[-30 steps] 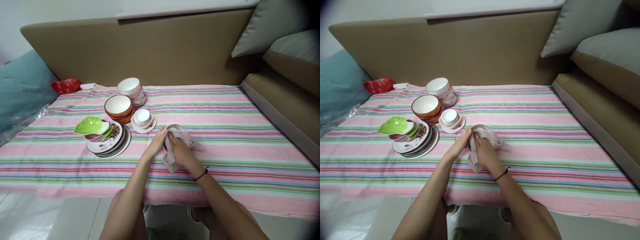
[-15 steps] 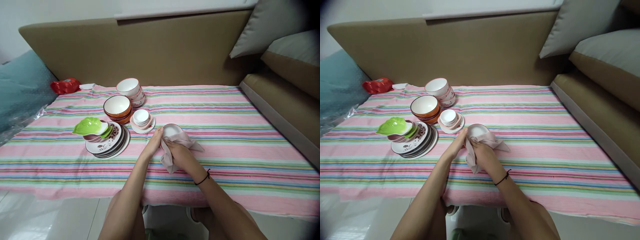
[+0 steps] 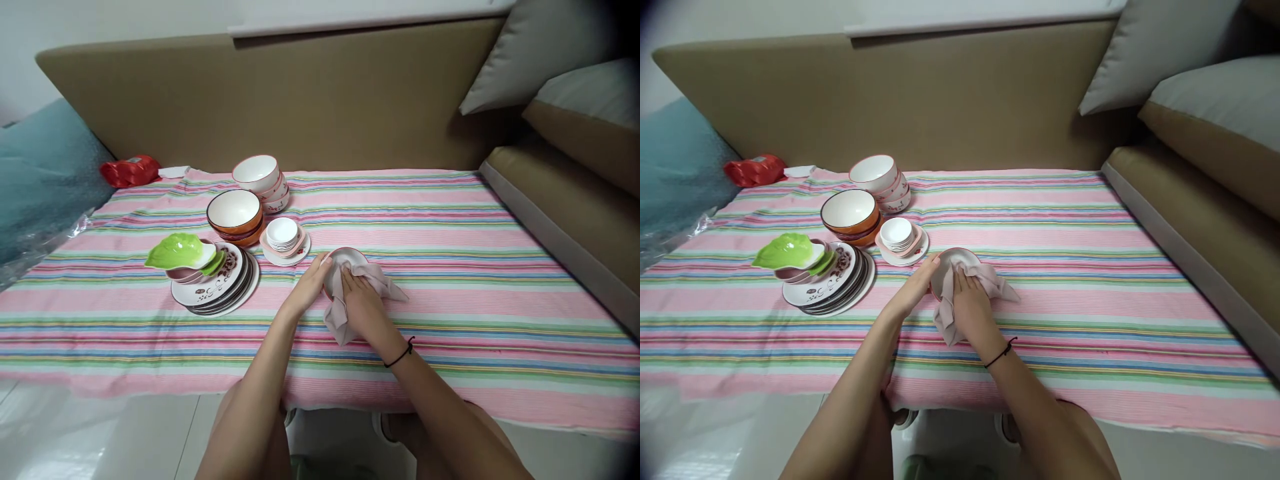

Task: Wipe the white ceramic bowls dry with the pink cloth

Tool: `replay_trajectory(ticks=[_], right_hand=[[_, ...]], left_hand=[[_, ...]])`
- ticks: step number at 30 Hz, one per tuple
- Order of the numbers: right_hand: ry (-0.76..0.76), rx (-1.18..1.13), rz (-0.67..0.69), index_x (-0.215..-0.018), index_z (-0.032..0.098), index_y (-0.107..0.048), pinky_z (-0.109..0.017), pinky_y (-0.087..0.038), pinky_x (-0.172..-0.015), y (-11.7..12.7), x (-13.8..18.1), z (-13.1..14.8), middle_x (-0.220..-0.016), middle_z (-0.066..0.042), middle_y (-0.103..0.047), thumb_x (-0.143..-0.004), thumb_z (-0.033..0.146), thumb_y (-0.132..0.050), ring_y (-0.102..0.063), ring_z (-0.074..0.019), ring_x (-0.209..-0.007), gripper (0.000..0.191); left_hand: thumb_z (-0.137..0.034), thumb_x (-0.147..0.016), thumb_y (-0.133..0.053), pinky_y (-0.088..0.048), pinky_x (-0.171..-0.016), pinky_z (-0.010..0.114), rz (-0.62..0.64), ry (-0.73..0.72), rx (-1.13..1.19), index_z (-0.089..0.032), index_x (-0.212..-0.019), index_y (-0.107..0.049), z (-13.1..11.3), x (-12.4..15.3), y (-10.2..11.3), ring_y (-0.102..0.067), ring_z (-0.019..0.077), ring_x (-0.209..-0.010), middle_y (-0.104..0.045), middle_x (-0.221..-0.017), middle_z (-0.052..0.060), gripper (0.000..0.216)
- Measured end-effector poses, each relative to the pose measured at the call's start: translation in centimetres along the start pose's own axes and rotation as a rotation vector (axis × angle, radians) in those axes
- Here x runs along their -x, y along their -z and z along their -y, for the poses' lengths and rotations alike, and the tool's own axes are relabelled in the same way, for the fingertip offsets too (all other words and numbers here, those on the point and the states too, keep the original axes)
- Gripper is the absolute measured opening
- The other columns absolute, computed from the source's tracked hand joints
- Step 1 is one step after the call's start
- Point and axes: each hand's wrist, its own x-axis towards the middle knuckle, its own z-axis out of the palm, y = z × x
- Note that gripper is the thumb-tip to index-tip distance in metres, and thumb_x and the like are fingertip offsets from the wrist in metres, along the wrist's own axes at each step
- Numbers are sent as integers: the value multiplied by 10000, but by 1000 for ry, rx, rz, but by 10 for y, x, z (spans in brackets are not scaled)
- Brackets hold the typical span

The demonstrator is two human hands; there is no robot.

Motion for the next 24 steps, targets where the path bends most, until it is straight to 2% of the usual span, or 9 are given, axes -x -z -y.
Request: replay_trajectory(ticks=[3, 5, 9, 13, 16, 20, 24], right_hand=[[63, -78, 37, -1509, -22, -227, -502, -379, -1113, 0, -4, -5, -1559, -250, -271, -831, 116, -486, -356, -342, -1419, 739], [105, -128, 54, -1519, -7, -207, -517, -383, -1109, 1, -6, -8, -1565, -245, -263, -836, 120, -486, -342, -339, -1427, 749], [185, -216, 57, -1508, 14, -262, -517, -387, -1113, 3, -8, -9, -1552, -223, -317, -849, 105, -451, -367, -318, -1417, 691], [277, -299, 37, -1485, 21, -328, -451, -351, -1161, 5, -10, -9, -1537, -197, -363, -868, 170, -483, -375, -278, -1419, 653], [317, -354, 15, -1467, 76, -388, -394, -357, -1165, 10, -11, -5, -1509, -159, -427, -868, 224, -524, -420, -237, -1395, 632], [241, -311, 24, -1363, 105, -536, -327, -420, -1112, 19, -10, 6, -1404, -137, -561, -890, 152, -471, -547, -203, -1287, 479], [117, -99, 102, -1257, 78, -621, -456, -362, -1138, 22, -8, 16, -1269, -168, -656, -893, 64, -405, -607, -263, -1199, 424]], left_hand=[[-504, -955, -394, -277, -1153, 350, 16, -30, -9, -236, -1327, -531, 1, -1, 0, -416, 220, -1366, -499, -1462, 62, 479], [-497, -961, -383, -287, -1144, 342, 22, -41, -15, -226, -1324, -524, 2, -1, -1, -427, 216, -1358, -507, -1451, 69, 475], [-491, -970, -367, -270, -1149, 319, 1, -40, -53, -207, -1324, -506, 3, -2, -1, -402, 209, -1374, -486, -1461, 77, 475], [-505, -978, -332, -279, -1145, 337, -14, -29, -83, -202, -1329, -494, 6, -3, 1, -418, 215, -1356, -493, -1447, 84, 491], [-497, -984, -316, -299, -1130, 339, -24, -40, -100, -205, -1309, -506, 10, -6, 4, -429, 215, -1341, -497, -1437, 85, 476], [-508, -986, -289, -324, -1111, 344, -34, -32, -116, -208, -1286, -518, 15, -8, 7, -445, 220, -1323, -515, -1414, 89, 482], [-519, -986, -279, -322, -1114, 335, -25, -38, -139, -207, -1280, -518, 15, -8, 7, -434, 216, -1333, -518, -1408, 87, 490]])
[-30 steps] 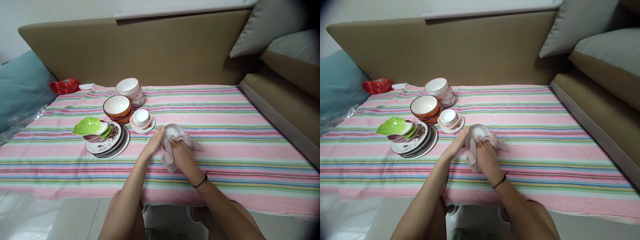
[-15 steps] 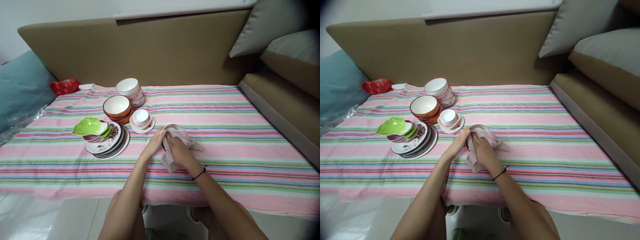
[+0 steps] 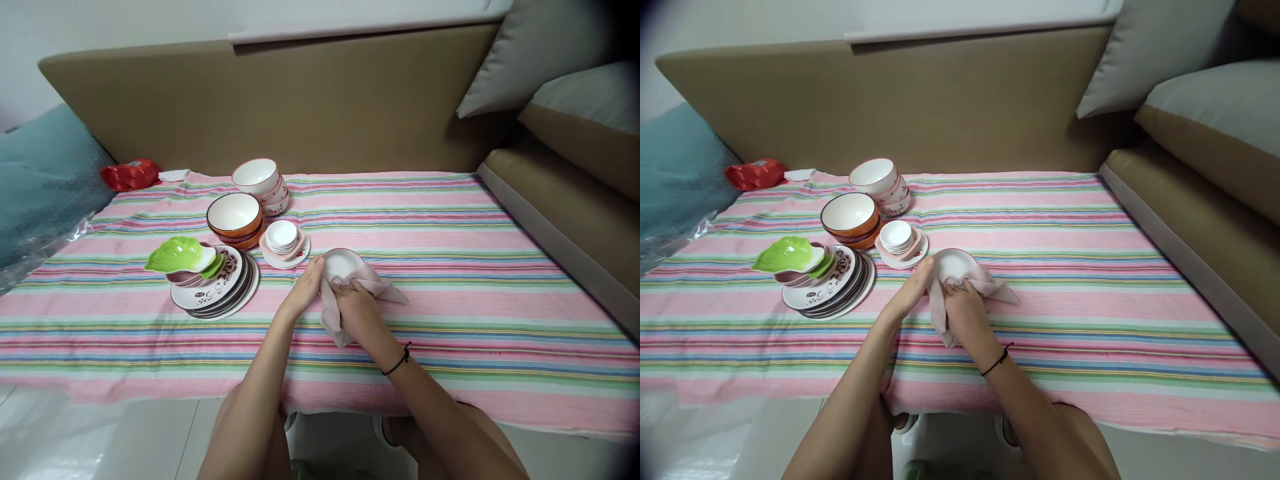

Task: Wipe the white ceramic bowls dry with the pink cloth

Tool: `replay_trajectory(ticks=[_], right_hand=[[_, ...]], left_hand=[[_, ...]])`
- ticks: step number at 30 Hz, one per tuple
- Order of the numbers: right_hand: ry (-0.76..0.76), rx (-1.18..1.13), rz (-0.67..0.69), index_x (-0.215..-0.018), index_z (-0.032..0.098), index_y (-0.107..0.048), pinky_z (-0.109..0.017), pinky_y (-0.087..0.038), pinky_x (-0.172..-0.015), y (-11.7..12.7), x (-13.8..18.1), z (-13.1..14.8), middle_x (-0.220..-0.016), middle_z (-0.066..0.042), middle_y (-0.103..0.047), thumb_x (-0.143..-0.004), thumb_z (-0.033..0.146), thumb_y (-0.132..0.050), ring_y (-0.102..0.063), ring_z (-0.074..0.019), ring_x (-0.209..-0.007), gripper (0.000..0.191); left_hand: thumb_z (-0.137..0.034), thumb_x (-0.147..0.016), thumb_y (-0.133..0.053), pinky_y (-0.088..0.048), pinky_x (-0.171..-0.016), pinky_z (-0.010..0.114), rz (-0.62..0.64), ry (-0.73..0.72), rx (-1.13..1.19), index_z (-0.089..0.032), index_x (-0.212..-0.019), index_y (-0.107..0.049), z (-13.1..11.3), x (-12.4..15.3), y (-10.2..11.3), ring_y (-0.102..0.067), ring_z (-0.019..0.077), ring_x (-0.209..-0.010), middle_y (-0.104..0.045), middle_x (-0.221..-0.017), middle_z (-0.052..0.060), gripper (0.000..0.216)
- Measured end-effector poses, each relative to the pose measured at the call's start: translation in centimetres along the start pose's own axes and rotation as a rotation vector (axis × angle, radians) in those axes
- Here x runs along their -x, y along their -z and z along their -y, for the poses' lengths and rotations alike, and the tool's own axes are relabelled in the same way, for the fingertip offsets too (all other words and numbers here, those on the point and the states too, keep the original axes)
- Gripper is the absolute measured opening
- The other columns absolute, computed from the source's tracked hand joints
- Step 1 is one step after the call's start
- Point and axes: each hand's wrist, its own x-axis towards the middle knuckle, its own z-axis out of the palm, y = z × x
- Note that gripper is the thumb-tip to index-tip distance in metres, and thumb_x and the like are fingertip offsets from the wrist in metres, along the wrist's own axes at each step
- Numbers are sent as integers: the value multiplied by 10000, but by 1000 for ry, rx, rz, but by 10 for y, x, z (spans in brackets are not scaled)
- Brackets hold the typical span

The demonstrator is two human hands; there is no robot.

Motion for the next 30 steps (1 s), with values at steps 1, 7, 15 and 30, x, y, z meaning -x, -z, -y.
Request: replay_trajectory(ticks=[1, 7, 15, 30], right_hand=[[-25, 39, 13, -1263, 69, -615, -485, -336, -1147, -1, 1, 1, -1270, -176, -653, -894, 61, -402, -599, -275, -1208, 426], [-159, 121, -42, -1383, -76, -446, -478, -319, -1153, -13, 6, -4, -1481, -279, -396, -881, 150, -488, -430, -337, -1374, 553], [-87, 31, -16, -1404, 15, -464, -363, -400, -1118, -13, 4, -3, -1457, -189, -479, -891, 40, -359, -467, -235, -1362, 525], [-112, 165, -12, -924, 71, -722, -430, -433, -1035, -18, -1, 0, -918, -193, -740, -875, 46, -450, -686, -274, -929, 277]], left_hand=[[-516, -988, -275, -322, -1116, 334, 7, 1, -9, -207, -1283, -513, -1, 0, 0, -430, 213, -1336, -513, -1413, 85, 490], [-499, -995, -266, -323, -1121, 336, 22, -13, -56, -189, -1296, -487, -8, 3, -4, -451, 206, -1315, -514, -1408, 94, 485], [-443, -1010, -220, -316, -1124, 294, 25, -36, -106, -182, -1296, -485, -9, 2, -3, -452, 173, -1323, -529, -1392, 90, 469], [-477, -997, -260, -254, -1170, 319, -15, -13, -111, -162, -1359, -455, -6, 0, -9, -387, 191, -1391, -458, -1483, 102, 518]])
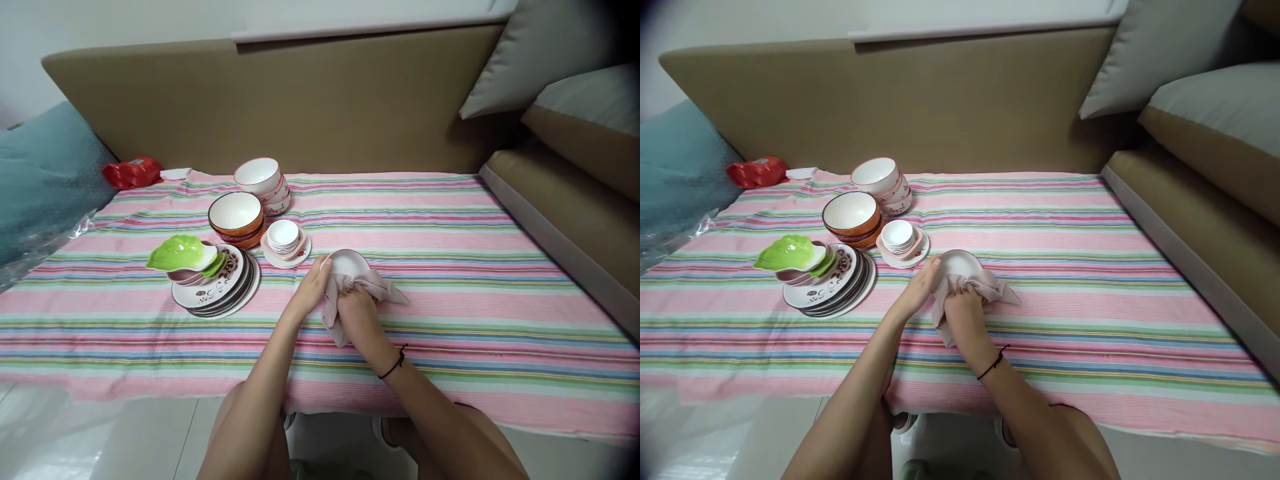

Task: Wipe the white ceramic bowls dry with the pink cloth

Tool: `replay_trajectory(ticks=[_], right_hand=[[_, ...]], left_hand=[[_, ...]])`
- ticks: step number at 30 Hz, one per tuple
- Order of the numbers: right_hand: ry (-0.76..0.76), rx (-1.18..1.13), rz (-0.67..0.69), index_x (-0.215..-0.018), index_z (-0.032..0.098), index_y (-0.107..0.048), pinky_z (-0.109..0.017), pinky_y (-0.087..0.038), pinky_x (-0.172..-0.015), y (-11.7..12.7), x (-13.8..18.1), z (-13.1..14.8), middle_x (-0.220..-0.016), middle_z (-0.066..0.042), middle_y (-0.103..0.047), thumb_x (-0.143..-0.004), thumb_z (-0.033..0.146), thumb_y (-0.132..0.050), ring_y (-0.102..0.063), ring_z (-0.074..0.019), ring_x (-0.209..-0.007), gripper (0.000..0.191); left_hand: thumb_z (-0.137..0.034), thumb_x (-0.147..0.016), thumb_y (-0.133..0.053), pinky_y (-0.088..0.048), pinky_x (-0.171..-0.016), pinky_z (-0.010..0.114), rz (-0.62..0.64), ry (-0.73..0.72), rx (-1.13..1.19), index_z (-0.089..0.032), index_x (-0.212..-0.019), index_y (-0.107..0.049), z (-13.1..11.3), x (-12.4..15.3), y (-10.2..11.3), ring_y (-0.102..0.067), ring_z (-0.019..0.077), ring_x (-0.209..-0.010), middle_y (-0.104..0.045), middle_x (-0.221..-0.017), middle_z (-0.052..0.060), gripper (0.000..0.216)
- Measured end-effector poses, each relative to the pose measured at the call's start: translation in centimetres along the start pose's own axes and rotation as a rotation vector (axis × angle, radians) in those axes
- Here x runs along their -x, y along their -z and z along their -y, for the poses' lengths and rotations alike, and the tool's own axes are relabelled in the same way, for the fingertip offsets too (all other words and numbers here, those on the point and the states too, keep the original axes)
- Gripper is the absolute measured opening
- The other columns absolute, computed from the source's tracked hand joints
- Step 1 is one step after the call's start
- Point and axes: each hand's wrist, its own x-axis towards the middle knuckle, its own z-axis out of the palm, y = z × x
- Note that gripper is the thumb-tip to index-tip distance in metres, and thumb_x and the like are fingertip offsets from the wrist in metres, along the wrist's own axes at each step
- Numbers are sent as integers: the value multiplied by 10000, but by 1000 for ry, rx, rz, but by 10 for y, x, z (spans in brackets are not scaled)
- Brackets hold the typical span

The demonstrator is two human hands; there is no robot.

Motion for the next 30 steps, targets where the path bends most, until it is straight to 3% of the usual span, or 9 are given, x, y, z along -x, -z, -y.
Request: replay_trajectory(ticks=[2, 5, 10, 13, 18, 22, 26, 30], right_hand=[[27, -15, 0, -940, 90, -717, -410, -399, -1088, -2, -2, -1, -940, -162, -744, -878, 12, -411, -687, -250, -946, 322], [94, -87, -24, -1101, 109, -674, -380, -366, -1138, -6, -1, -6, -1127, -132, -717, -884, 5, -380, -655, -215, -1091, 380], [223, -335, -124, -1362, 113, -521, -434, -435, -1102, -10, 4, -18, -1364, -160, -589, -858, 70, -436, -557, -238, -1275, 514], [245, -359, -126, -1424, 62, -450, -429, -409, -1132, -8, 3, -21, -1447, -178, -502, -855, 95, -455, -467, -247, -1362, 570], [181, -280, -75, -1487, -15, -305, -483, -344, -1167, -1, -1, -20, -1555, -199, -318, -843, 129, -479, -348, -307, -1429, 682], [76, -202, -25, -1488, -46, -277, -505, -328, -1162, 3, -2, -15, -1581, -223, -230, -809, 110, -489, -305, -351, -1443, 729], [-8, -142, -39, -1445, -95, -331, -466, -349, -1146, 5, -1, -7, -1531, -290, -302, -823, 112, -491, -342, -348, -1426, 675], [-51, -62, 28, -1340, -82, -495, -428, -474, -1020, 9, 0, 1, -1370, -324, -512, -844, 113, -505, -565, -354, -1241, 533]], left_hand=[[-465, -999, -261, -255, -1169, 306, -3, 1, -2, -147, -1360, -449, 1, -1, 0, -372, 185, -1402, -444, -1492, 110, 517], [-471, -998, -263, -266, -1165, 307, -3, -1, 5, -162, -1365, -450, 3, -2, 0, -381, 181, -1396, -451, -1488, 101, 516], [-472, -1000, -252, -274, -1164, 326, -6, -7, 14, -181, -1359, -463, 6, -2, 2, -421, 185, -1366, -475, -1468, 89, 508], [-469, -999, -259, -273, -1162, 325, -8, -5, 9, -178, -1345, -466, 4, -2, 2, -433, 188, -1353, -493, -1448, 95, 497], [-434, -1004, -257, -265, -1158, 300, 3, -42, 11, -148, -1322, -466, -3, 1, 0, -428, 176, -1351, -497, -1435, 115, 476], [-455, -1003, -252, -271, -1156, 298, 14, -59, 18, -170, -1322, -466, -4, 2, 1, -421, 170, -1356, -494, -1445, 99, 478], [-463, -1004, -240, -277, -1155, 301, 13, -51, 3, -176, -1327, -473, -3, 1, 2, -423, 169, -1357, -497, -1447, 95, 491], [-471, -996, -264, -260, -1169, 318, -6, 7, -12, -167, -1341, -471, -3, 1, 1, -403, 187, -1380, -467, -1477, 103, 504]])
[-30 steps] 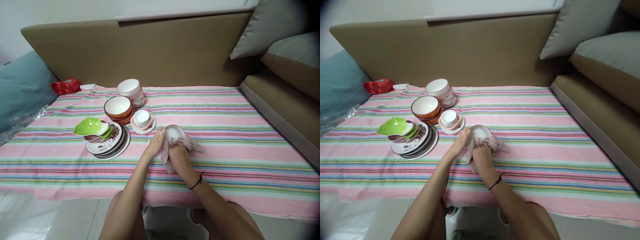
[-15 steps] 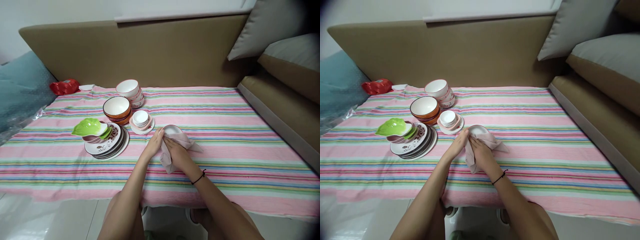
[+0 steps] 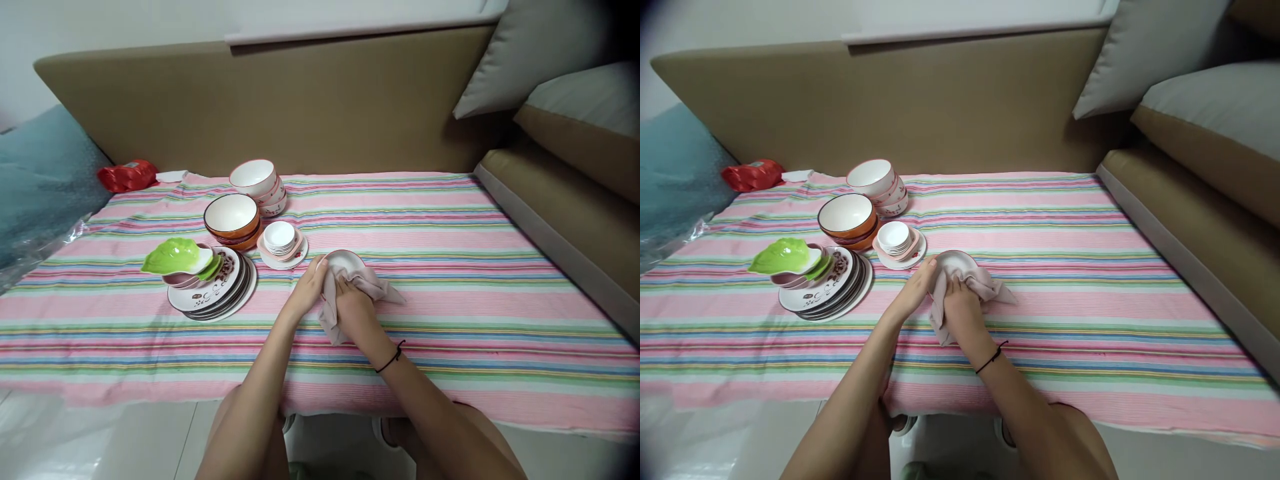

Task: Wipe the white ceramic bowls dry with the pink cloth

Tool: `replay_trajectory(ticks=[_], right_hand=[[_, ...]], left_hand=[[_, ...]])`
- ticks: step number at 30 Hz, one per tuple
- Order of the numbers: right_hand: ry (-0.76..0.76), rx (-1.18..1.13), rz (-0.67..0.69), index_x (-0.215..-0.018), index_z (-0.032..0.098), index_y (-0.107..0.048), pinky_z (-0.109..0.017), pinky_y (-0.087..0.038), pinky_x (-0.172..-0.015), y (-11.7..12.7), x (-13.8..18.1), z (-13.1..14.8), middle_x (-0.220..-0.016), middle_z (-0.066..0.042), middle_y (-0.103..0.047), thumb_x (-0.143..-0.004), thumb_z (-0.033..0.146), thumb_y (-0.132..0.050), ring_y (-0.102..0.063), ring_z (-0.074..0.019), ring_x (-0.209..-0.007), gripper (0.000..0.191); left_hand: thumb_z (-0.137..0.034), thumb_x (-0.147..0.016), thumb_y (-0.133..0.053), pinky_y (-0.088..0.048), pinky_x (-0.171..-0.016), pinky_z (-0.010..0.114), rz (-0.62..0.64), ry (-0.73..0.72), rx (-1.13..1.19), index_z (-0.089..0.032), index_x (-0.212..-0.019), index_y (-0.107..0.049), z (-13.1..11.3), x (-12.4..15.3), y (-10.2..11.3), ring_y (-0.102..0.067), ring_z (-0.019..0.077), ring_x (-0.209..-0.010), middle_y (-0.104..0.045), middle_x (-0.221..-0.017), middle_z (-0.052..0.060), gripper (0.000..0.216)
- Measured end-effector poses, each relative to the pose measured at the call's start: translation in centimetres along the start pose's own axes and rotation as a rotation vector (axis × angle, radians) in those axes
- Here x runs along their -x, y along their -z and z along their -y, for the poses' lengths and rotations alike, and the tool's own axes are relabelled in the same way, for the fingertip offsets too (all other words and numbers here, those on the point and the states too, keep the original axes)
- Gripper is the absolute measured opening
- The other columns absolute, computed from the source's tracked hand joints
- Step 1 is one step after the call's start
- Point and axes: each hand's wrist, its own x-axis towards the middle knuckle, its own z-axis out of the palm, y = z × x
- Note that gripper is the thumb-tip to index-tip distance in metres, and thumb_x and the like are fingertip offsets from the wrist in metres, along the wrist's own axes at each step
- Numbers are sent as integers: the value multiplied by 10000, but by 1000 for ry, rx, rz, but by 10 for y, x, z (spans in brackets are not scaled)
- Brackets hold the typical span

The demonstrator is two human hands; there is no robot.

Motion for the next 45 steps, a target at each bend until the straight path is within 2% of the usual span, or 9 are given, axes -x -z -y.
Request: replay_trajectory(ticks=[4, 6, 14, 19, 23, 29, 34, 41, 45], right_hand=[[24, 14, 44, -1094, 3, -680, -367, -558, -814, 2, 1, 3, -1055, -255, -713, -852, 40, -460, -712, -298, -920, 329], [48, -5, 37, -1049, 30, -697, -339, -559, -802, 2, 1, 2, -997, -220, -735, -857, 11, -444, -720, -269, -883, 318], [207, -186, -25, -1251, 39, -607, -275, -473, -1038, -2, 0, -11, -1258, -185, -659, -852, 5, -474, -631, -196, -1180, 423], [312, -440, -121, -1357, 120, -541, -367, -429, -1112, -2, -1, -21, -1396, -132, -567, -793, 10, -477, -543, -214, -1296, 579], [354, -443, -111, -1455, 132, -426, -429, -392, -1144, -3, -4, -24, -1474, -141, -482, -759, 38, -518, -452, -243, -1373, 709], [253, -274, -115, -1460, 2, -371, -468, -317, -1182, -10, -6, -18, -1519, -227, -380, -821, 168, -559, -360, -303, -1425, 687], [164, -200, -123, -1452, -52, -344, -471, -339, -1165, -10, -5, -13, -1528, -274, -328, -819, 188, -565, -321, -338, -1440, 712], [228, -219, -93, -1313, 28, -550, -384, -443, -1089, -5, -5, -17, -1347, -225, -581, -767, 57, -533, -550, -269, -1284, 548], [278, -294, -108, -1236, 66, -624, -347, -445, -1089, -5, -6, -21, -1300, -180, -633, -733, 18, -538, -591, -245, -1237, 513]], left_hand=[[-488, -992, -266, -257, -1174, 333, -1, 16, 4, -182, -1364, -459, 0, 1, 0, -385, 195, -1397, -453, -1489, 97, 519], [-492, -994, -266, -258, -1174, 335, 0, 0, 11, -188, -1370, -456, 2, 1, 0, -392, 192, -1390, -456, -1486, 90, 520], [-486, -999, -240, -288, -1162, 344, -5, -26, 9, -200, -1351, -467, 7, -2, 1, -437, 190, -1349, -491, -1453, 83, 507], [-483, -1000, -246, -286, -1160, 326, -6, -13, 14, -188, -1330, -478, 4, -1, 2, -429, 185, -1360, -498, -1447, 88, 501], [-476, -1002, -240, -285, -1155, 313, -3, -27, 4, -185, -1310, -496, 2, -1, 2, -442, 180, -1346, -518, -1424, 91, 495], [-464, -1002, -252, -269, -1162, 306, 18, -46, 1, -167, -1299, -492, -3, 1, 2, -431, 177, -1345, -513, -1422, 101, 484], [-479, -999, -251, -257, -1171, 310, 23, -35, 7, -187, -1336, -474, -2, 1, 2, -424, 169, -1357, -488, -1455, 90, 499], [-460, -999, -258, -241, -1182, 323, 9, -8, 14, -204, -1376, -465, -1, 0, 2, -387, 167, -1394, -447, -1500, 77, 500], [-440, -1000, -259, -231, -1185, 310, 0, 0, 8, -180, -1376, -458, -1, 0, 2, -381, 162, -1397, -439, -1501, 95, 498]])
